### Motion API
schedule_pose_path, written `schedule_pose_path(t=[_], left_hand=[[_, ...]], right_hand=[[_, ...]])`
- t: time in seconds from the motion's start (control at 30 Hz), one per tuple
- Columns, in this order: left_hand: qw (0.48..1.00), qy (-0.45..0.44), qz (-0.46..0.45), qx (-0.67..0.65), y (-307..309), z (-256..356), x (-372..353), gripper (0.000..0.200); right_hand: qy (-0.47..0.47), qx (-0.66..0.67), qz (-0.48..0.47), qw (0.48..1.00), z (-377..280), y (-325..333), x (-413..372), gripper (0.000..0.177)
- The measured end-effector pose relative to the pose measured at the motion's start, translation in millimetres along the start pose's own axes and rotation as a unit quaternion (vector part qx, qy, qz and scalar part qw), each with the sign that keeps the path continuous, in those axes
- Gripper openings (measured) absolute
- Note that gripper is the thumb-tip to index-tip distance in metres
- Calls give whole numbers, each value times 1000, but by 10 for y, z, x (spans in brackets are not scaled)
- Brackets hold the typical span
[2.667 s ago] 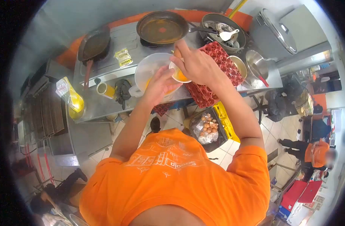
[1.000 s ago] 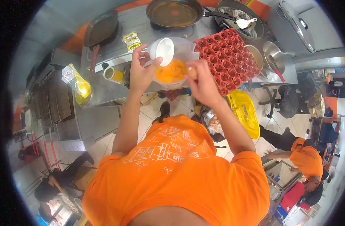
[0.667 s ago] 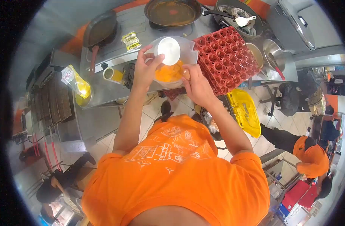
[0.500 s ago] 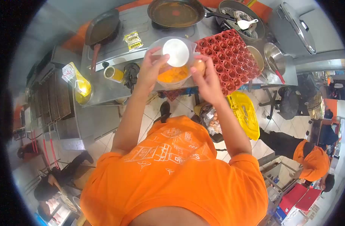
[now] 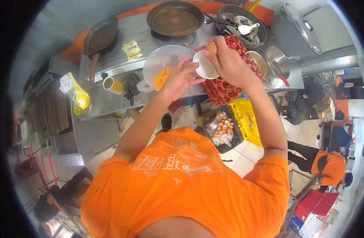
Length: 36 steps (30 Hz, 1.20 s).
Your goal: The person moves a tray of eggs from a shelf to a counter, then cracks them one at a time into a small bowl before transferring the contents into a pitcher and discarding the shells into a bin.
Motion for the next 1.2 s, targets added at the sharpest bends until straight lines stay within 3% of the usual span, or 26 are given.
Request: schedule_pose_path(t=[0.27, 0.4, 0.47, 0.53, 0.67, 0.73, 0.77, 0.8, 0.83, 0.87, 0.9, 0.97, 1.0, 1.07, 1.17, 1.2], left_hand=[[999, 32, -41, 14, -241, -155, 4, 52], [998, 59, -33, -20, -272, -199, -16, 46], [997, 64, -21, -42, -230, -142, -34, 43], [994, 58, -23, -87, -156, -34, -70, 39], [995, 20, 9, -100, 108, 241, -141, 40], [991, -98, 92, 4, 379, 439, -141, 45], [991, -93, 91, 9, 442, 463, -148, 45], [976, -141, 129, 104, 537, 554, -176, 49], [948, -189, 162, 199, 605, 645, -212, 53], [948, -184, 158, 207, 653, 651, -215, 53], [922, -210, 177, 273, 713, 690, -225, 58], [888, -240, 188, 344, 738, 705, -210, 63], [888, -261, 179, 334, 724, 685, -223, 66], [886, -285, 168, 325, 731, 638, -228, 68], [868, -291, 185, 357, 744, 583, -213, 68], [827, -336, 189, 410, 681, 611, -244, 68]], right_hand=[[-23, -129, -10, 991, -41, 263, -127, 34], [-43, -75, 18, 996, 22, 417, -456, 32], [-143, 15, 13, 990, 312, 466, -783, 31], [-226, 11, -16, 974, 768, 426, -1304, 40], [-290, 43, -99, 951, 1808, 150, -2375, 51], [-255, -198, -25, 946, 2097, 151, -2526, 61], [-425, 35, 87, 901, 2223, 113, -2564, 66], [-430, 39, 90, 897, 2087, 47, -2353, 66], [-499, 148, 148, 841, 2061, -31, -2233, 62], [-555, 253, 204, 765, 2118, -122, -2210, 58], [-559, 258, 210, 759, 2262, -219, -2189, 58], [-539, 33, 201, 817, 2553, -313, -2156, 43], [-539, 38, 207, 815, 2585, -374, -2165, 43], [-455, 138, 302, 826, 2605, -358, -2102, 34], [-383, 131, 389, 828, 2271, -75, -1786, 31], [-386, 132, 392, 824, 2241, -23, -1706, 31]])
Point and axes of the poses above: each hand's wrist, its own x-axis towards the middle knuckle, its own y-axis out of the back of the hand, z = x × y, the point moved 7 cm from there along x, towards the middle knuckle, and after that the axes turned 10 degrees about z, right-handed, at the moved point
